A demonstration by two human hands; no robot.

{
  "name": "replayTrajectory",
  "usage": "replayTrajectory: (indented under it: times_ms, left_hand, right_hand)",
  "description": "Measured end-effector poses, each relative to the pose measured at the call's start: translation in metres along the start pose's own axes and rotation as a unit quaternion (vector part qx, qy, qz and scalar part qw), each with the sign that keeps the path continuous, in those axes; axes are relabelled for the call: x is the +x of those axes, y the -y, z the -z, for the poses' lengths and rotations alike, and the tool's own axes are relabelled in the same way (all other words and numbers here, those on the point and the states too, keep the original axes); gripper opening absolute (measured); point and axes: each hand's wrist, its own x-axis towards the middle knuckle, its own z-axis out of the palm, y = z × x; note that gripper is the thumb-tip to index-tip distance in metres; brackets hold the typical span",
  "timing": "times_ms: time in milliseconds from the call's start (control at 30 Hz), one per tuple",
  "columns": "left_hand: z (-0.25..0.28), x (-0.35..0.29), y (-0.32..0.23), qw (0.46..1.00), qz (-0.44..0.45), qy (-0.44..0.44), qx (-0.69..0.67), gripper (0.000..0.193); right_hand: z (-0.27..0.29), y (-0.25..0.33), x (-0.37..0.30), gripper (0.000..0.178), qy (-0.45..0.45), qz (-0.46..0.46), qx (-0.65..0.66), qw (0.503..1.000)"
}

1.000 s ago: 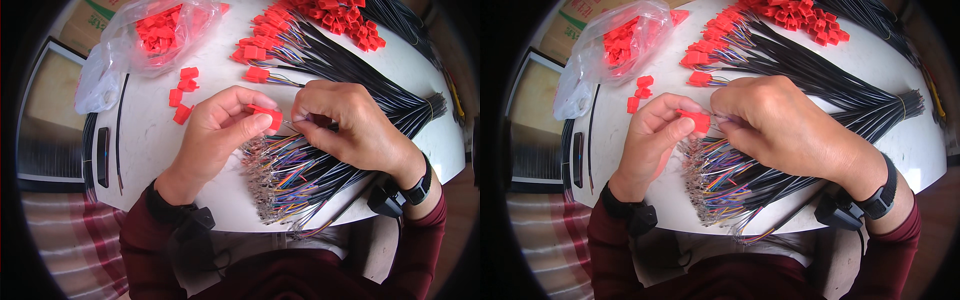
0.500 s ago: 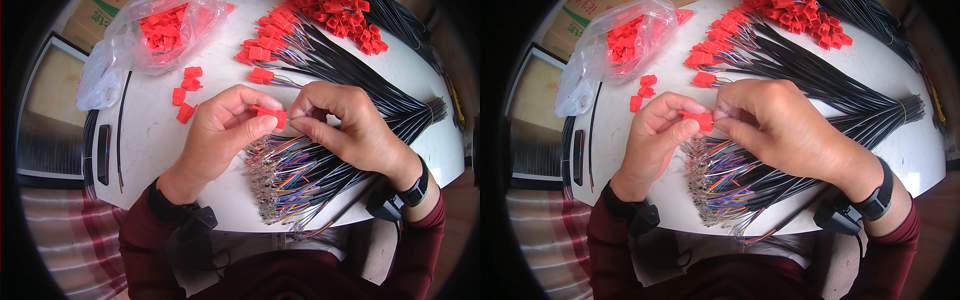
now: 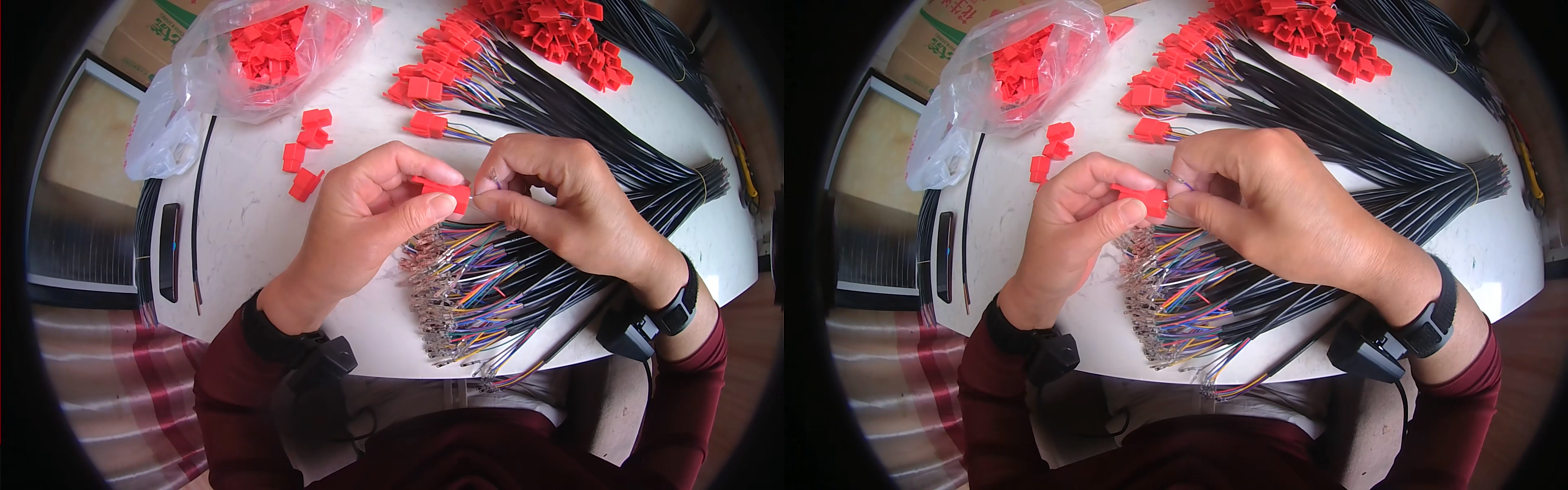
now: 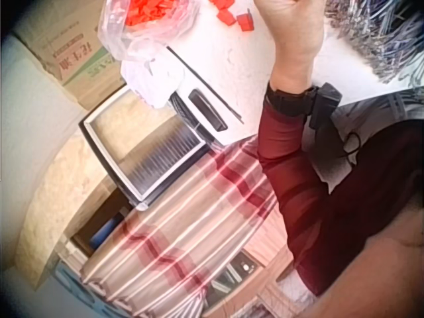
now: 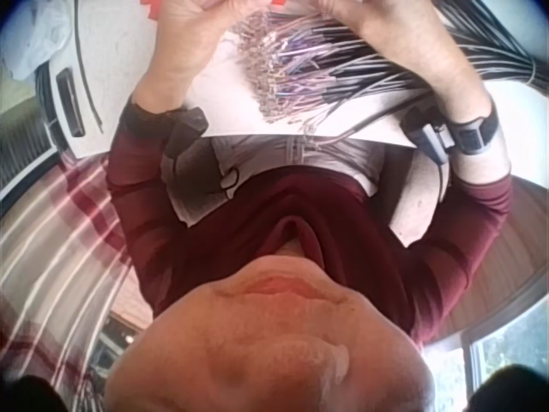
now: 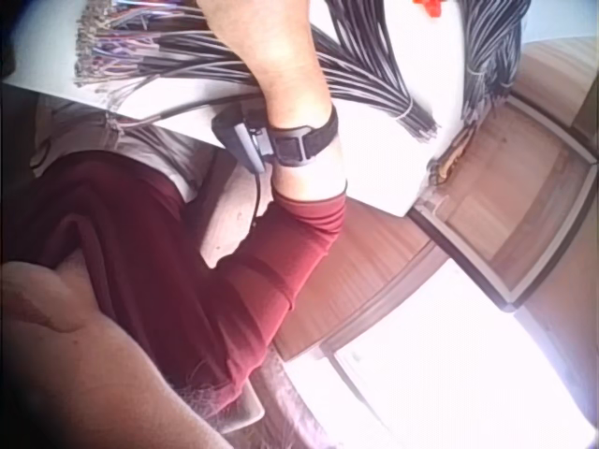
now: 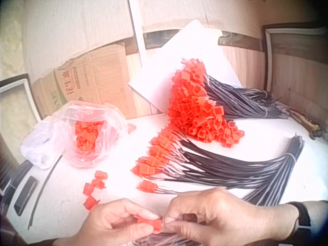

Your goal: Insert pre-crimped wire terminals into a plastic connector housing.

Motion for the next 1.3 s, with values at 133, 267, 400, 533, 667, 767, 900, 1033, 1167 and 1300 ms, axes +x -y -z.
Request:
replayTrajectory:
  times_ms: [133,267,400,533,667,767,900,1033,1167,1300]
  left_hand:
    - [0.001,0.002,0.002,1.0,-0.006,-0.018,-0.01,0.02]
    - [0.004,0.001,0.001,0.999,0.005,-0.041,-0.027,0.022]
    - [0.004,0.002,0.001,0.998,0.003,-0.042,-0.039,0.022]
    - [0.003,0.001,0.001,0.998,0.001,-0.044,-0.04,0.022]
    - [0.002,0.002,0.001,0.998,0.003,-0.042,-0.042,0.022]
    - [0.003,0.002,0.002,0.998,-0.003,-0.034,-0.05,0.021]
    - [0.004,0.002,0.001,0.997,0.004,-0.025,-0.07,0.021]
    - [0.006,0.002,0.001,0.995,0.017,-0.016,-0.094,0.021]
    - [0.005,0.003,0.0,0.997,0.015,-0.009,-0.08,0.023]
    - [0.003,0.002,-0.002,0.997,0.018,-0.005,-0.071,0.024]
  right_hand:
    - [0.0,-0.007,0.004,0.005,-0.003,-0.046,0.144,0.989]
    - [0.007,-0.009,0.008,0.007,-0.02,-0.061,0.226,0.972]
    - [0.01,-0.006,0.007,0.01,-0.015,-0.082,0.256,0.963]
    - [0.012,-0.006,0.007,0.011,-0.013,-0.072,0.211,0.975]
    - [0.01,-0.004,0.005,0.012,-0.019,-0.062,0.159,0.985]
    - [0.008,-0.003,0.004,0.009,-0.037,-0.028,0.029,0.999]
    - [0.01,-0.005,0.003,0.008,-0.058,0.095,-0.108,0.988]
    - [0.009,-0.005,0.004,0.009,-0.059,0.15,-0.143,0.976]
    - [0.009,-0.006,0.004,0.009,-0.06,0.174,-0.154,0.971]
    - [0.009,-0.005,0.003,0.01,-0.04,0.182,-0.16,0.969]
